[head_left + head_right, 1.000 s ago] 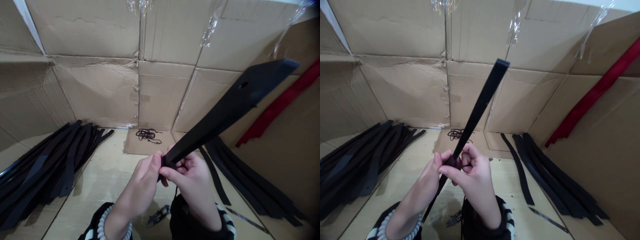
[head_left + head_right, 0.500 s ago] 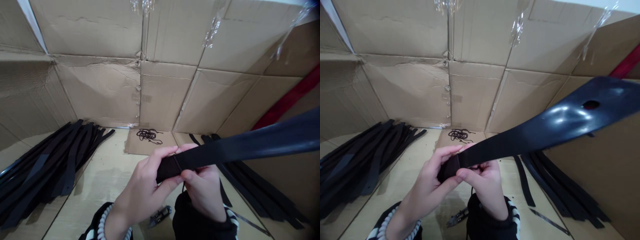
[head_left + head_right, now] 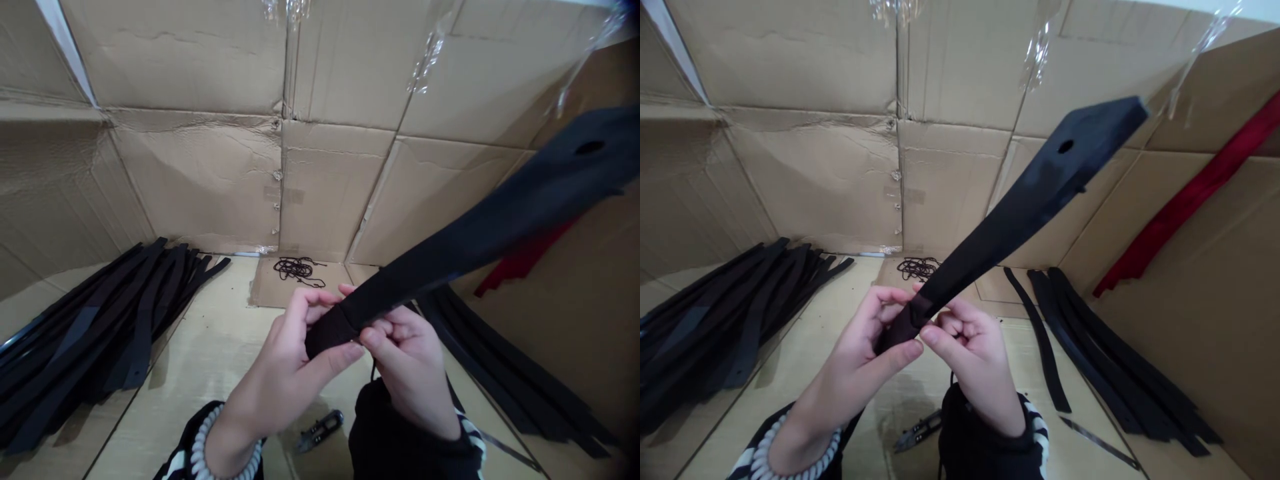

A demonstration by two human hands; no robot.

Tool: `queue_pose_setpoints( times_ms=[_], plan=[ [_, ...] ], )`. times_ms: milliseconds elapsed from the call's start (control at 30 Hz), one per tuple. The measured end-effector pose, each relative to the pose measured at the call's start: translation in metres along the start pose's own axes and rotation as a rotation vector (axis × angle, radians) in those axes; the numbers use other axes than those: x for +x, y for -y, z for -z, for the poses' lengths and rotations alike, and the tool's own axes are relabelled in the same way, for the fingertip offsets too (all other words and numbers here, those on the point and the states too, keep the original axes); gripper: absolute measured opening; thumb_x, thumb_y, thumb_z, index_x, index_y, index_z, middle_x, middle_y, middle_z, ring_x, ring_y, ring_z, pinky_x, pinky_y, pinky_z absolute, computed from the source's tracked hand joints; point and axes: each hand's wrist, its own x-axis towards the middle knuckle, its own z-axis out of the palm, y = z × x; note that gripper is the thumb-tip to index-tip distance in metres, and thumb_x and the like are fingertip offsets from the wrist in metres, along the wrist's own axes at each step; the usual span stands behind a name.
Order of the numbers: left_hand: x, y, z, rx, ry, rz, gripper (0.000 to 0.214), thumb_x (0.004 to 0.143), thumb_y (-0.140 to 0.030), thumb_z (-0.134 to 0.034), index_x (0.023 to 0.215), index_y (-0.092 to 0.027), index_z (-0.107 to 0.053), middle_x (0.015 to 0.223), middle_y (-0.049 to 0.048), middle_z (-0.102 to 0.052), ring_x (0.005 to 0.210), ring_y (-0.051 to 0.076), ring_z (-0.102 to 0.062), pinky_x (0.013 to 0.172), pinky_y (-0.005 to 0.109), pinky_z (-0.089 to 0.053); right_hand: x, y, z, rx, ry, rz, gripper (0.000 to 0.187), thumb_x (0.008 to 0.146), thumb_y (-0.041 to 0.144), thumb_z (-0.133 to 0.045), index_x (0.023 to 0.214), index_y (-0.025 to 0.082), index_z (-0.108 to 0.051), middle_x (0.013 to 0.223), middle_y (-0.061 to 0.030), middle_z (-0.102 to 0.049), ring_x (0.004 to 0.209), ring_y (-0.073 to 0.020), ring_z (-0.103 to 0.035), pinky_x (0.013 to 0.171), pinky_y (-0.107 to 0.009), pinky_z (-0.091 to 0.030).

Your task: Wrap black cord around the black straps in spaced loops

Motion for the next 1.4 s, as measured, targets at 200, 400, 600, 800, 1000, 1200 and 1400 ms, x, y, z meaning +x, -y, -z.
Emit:
queue_pose_setpoints(
  times_ms=[200,400,600,800,1000,1200,1400],
  plan=[
    [0.007,-0.002,0.002,0.068,0.092,0.060,0.022,0.094,-0.037,-0.051,0.107,-0.020,-0.050,0.102,0.0023,-0.063,0.087,0.011,-0.058,0.078,0.024,-0.046,0.002,0.008,-0.009,-0.217,-0.230,0.089,0.014,0.074,0.023,-0.073,0.087,0.020,-0.068,0.053,0.0074,-0.024,0.046,-0.0036,-0.027,0.042,-0.013,-0.030],
    [0.011,0.001,-0.007,0.178,-0.128,0.059,0.031,0.097,-0.042,-0.039,0.101,-0.017,-0.057,0.081,0.0006,-0.060,0.075,0.011,-0.054,0.072,0.024,-0.045,0.006,0.006,-0.012,-0.276,-0.268,0.067,0.012,0.079,0.027,-0.068,0.086,0.018,-0.065,0.049,0.0061,-0.040,0.045,-0.0051,-0.040,0.044,-0.016,-0.038],
    [0.009,0.003,-0.008,-0.138,-0.098,0.174,0.035,0.095,-0.049,-0.039,0.093,-0.016,-0.052,0.061,-0.0026,-0.053,0.052,0.007,-0.047,0.050,0.017,-0.040,0.006,0.002,-0.005,-0.135,-0.093,-0.055,0.030,0.081,0.036,-0.067,0.102,0.016,-0.069,0.047,0.0041,-0.049,0.043,-0.0102,-0.049,0.048,-0.024,-0.045],
    [0.008,0.004,-0.002,-0.280,0.006,0.232,0.036,0.097,-0.043,-0.035,0.080,-0.015,-0.050,0.050,-0.0027,-0.050,0.038,0.005,-0.041,0.038,0.014,-0.033,0.005,0.013,-0.005,-0.023,0.240,-0.108,0.037,0.089,0.040,-0.057,0.116,0.016,-0.065,0.059,-0.0020,-0.065,0.055,-0.0157,-0.064,0.061,-0.030,-0.055],
    [0.005,0.003,-0.006,-0.275,0.064,0.174,0.036,0.095,-0.051,-0.038,0.098,-0.017,-0.050,0.065,-0.0033,-0.052,0.047,0.004,-0.044,0.042,0.013,-0.037,0.004,0.012,-0.015,0.090,0.009,-0.109,0.021,0.082,0.032,-0.067,0.095,0.016,-0.061,0.051,0.0037,-0.057,0.040,-0.0117,-0.058,0.040,-0.020,-0.049],
    [0.009,0.000,-0.011,0.010,-0.200,0.095,0.039,0.094,-0.051,-0.042,0.082,-0.015,-0.054,0.074,-0.0001,-0.056,0.068,0.009,-0.055,0.064,0.018,-0.047,0.006,0.008,-0.026,0.035,-0.192,-0.077,0.019,0.080,0.031,-0.068,0.086,0.017,-0.057,0.052,0.0048,-0.051,0.044,-0.0093,-0.053,0.042,-0.021,-0.048],
    [0.011,0.003,-0.010,-0.086,-0.189,0.144,0.044,0.094,-0.053,-0.040,0.075,-0.015,-0.052,0.055,-0.0017,-0.054,0.048,0.007,-0.051,0.048,0.016,-0.043,0.004,0.009,-0.018,0.057,0.111,-0.136,0.031,0.085,0.035,-0.063,0.109,0.015,-0.060,0.052,0.0037,-0.056,0.045,-0.0122,-0.059,0.048,-0.023,-0.050]
  ],
)
